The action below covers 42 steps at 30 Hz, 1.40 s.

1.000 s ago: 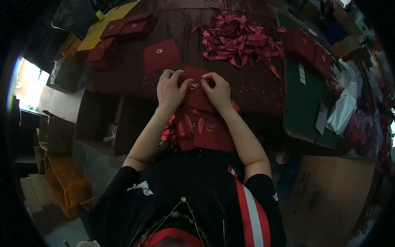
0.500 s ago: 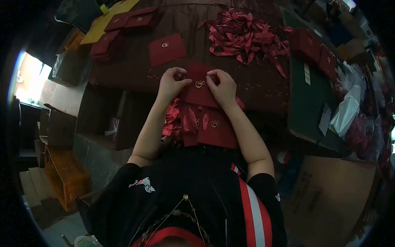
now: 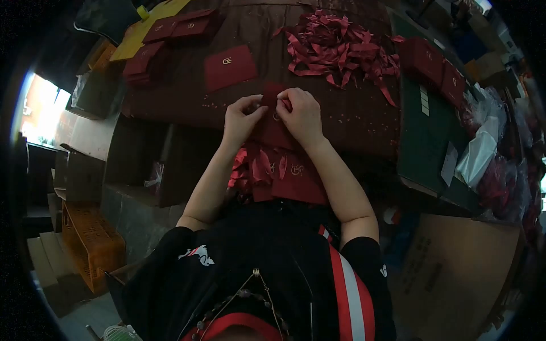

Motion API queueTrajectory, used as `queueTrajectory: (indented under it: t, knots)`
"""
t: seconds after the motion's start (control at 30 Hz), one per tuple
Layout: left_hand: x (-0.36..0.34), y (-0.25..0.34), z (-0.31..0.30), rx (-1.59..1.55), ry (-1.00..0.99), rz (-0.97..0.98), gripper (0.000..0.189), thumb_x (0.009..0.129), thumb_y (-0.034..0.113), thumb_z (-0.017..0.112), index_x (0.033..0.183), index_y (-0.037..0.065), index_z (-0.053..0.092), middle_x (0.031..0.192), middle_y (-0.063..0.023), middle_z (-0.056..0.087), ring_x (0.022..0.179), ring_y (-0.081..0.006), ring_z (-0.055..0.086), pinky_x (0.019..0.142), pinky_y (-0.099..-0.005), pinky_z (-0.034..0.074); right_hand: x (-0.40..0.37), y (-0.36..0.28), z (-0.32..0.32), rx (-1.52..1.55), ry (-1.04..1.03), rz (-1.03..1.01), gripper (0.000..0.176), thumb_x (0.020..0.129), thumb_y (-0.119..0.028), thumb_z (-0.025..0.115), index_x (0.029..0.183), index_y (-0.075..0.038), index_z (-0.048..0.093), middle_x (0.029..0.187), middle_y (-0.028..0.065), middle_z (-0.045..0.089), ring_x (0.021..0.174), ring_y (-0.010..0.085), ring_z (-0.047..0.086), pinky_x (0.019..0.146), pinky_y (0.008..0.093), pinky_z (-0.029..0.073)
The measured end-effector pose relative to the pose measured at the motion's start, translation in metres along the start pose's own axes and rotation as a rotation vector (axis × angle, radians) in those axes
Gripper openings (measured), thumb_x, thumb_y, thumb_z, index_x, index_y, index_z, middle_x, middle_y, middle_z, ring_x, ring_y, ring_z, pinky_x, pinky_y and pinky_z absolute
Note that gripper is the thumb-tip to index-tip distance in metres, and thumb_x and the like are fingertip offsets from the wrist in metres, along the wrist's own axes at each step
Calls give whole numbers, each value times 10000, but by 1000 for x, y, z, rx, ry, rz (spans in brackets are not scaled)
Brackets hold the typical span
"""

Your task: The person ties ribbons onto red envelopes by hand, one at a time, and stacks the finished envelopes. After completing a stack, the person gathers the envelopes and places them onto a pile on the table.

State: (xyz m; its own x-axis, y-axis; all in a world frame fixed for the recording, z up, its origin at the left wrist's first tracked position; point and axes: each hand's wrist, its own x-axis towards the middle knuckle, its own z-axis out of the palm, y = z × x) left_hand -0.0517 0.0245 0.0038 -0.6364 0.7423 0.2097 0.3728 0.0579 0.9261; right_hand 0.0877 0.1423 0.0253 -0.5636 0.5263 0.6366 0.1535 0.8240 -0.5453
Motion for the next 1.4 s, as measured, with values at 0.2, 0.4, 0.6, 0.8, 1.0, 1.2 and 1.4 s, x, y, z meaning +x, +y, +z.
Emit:
queueTrajectory:
  t: [0.2, 0.4, 0.6, 0.8, 1.0, 1.2, 1.4]
  knots:
    - [-5, 4, 8, 6, 69, 150, 341, 828, 84, 760, 1163, 35, 725, 891, -27, 640, 782, -93, 567, 729, -251, 483, 7, -6, 0, -65, -56, -59, 119, 815, -88, 692, 890, -40, 612, 800, 101, 619, 763, 304, 627, 694, 416, 503]
    - [-9, 14, 12, 8, 107, 195, 325, 829, 46, 732, 1153, 30, 724, 908, -46, 650, 784, -109, 597, 717, -257, 489, 7, -11, -1, 2, -96, -85, 121, 809, -90, 687, 873, -36, 599, 780, 107, 603, 750, 310, 622, 683, 422, 498]
    - [-20, 24, 15, 122, 173, 268, 300, 813, 56, 718, 1113, 44, 728, 951, -111, 668, 868, -276, 665, 758, -367, 529, 9, -19, -9, 57, -154, 17, 139, 813, -121, 684, 889, -25, 617, 793, 122, 627, 725, 312, 631, 665, 408, 504]
    - [-25, 28, 16, 217, 189, 371, 295, 817, 48, 708, 1111, 43, 719, 975, -123, 656, 918, -319, 656, 788, -394, 527, 9, -22, -10, 84, -199, 151, 156, 814, -137, 679, 907, -20, 634, 847, 153, 669, 758, 349, 659, 678, 418, 517]
    - [-27, 26, 17, 235, 193, 345, 303, 819, 64, 710, 1121, 36, 712, 979, -131, 652, 912, -323, 655, 786, -399, 528, 7, -21, -5, 51, -146, 87, 167, 807, -147, 683, 897, -15, 633, 846, 161, 673, 779, 362, 667, 689, 427, 519]
    - [-33, 23, 22, 365, 230, 494, 314, 819, 49, 687, 1132, 44, 701, 959, -131, 640, 895, -327, 651, 769, -412, 528, 18, -22, -19, 13, -360, 203, 203, 784, -177, 711, 856, 1, 644, 815, 173, 669, 754, 355, 664, 675, 422, 512]
    - [-30, 27, 23, 298, 183, 422, 321, 811, 26, 702, 1131, 30, 715, 943, -125, 665, 850, -290, 679, 750, -381, 541, 22, -5, -17, 57, -451, 295, 253, 762, -229, 710, 850, 8, 686, 802, 169, 688, 796, 359, 677, 725, 437, 527]
